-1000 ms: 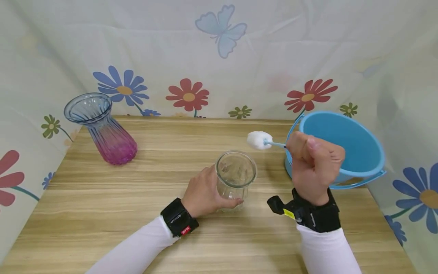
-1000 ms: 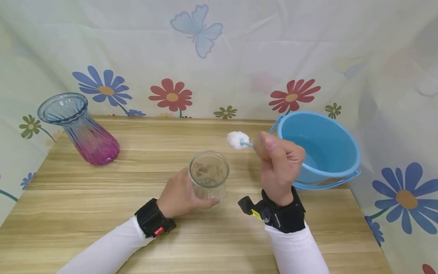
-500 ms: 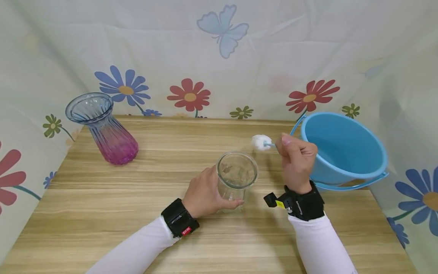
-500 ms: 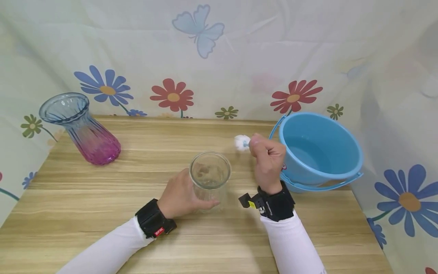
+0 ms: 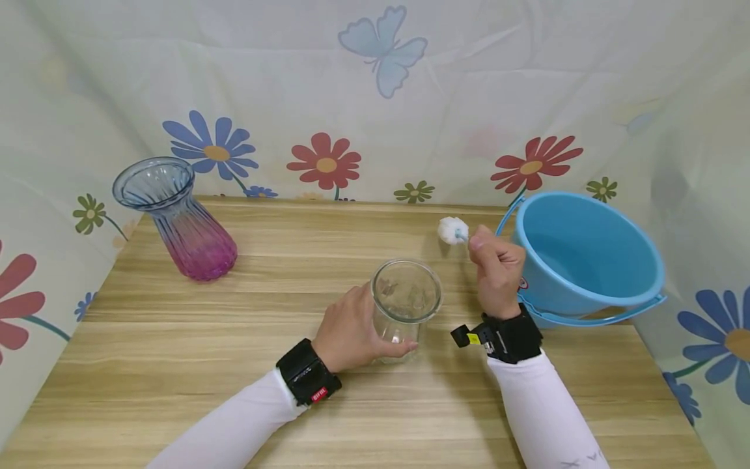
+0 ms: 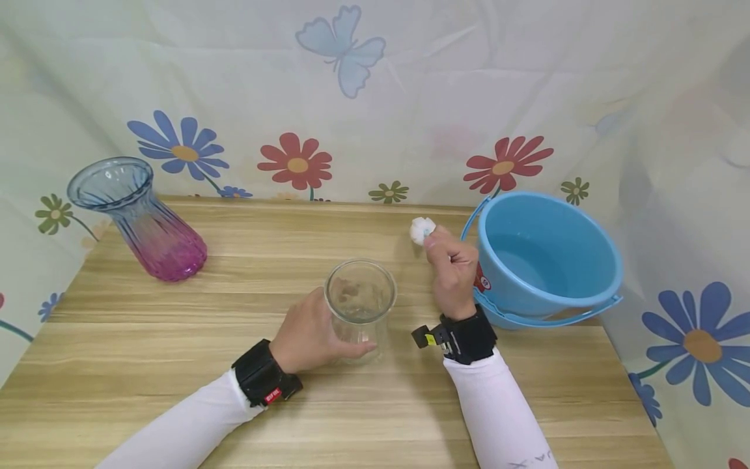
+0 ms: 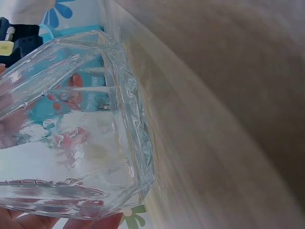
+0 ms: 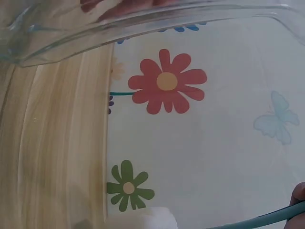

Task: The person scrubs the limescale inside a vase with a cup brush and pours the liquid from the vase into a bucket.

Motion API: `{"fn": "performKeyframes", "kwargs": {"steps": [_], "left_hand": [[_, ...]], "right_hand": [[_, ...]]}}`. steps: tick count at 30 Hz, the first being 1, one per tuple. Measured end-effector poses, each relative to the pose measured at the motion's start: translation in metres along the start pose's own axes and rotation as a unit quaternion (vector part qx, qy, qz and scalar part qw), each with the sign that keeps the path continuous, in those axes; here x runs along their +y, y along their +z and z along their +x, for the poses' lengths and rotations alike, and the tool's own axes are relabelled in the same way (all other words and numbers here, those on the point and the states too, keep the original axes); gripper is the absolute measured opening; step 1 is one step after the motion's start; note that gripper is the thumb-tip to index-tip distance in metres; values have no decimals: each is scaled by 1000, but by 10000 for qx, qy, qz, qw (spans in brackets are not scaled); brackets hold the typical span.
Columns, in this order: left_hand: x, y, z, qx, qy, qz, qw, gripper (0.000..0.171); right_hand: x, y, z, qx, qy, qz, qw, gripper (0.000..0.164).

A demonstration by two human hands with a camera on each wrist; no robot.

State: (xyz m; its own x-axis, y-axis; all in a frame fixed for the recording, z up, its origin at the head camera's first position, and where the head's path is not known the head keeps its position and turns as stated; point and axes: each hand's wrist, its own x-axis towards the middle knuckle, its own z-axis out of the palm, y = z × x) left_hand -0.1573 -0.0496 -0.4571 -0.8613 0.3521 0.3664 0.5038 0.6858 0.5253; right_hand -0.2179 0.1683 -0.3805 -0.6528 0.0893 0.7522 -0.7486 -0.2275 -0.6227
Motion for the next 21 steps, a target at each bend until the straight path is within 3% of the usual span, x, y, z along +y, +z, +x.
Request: {"fn": "performKeyframes", "kwargs": {"steps": [14,18,21], "left_hand": [[0,0,0,-125,-91,-87,9998,113],[1,0,0,-147,-70,-70,9998,113],[1,-1,0,-146,-54,-47,9999,114]], "right_hand": [[16,-16,-16,-124,330,-286,9990,43],[1,-14,-18,-203,573,-1294,9897,42],[-11,-13,-19,-451,787,-2206,9711,37]]}}
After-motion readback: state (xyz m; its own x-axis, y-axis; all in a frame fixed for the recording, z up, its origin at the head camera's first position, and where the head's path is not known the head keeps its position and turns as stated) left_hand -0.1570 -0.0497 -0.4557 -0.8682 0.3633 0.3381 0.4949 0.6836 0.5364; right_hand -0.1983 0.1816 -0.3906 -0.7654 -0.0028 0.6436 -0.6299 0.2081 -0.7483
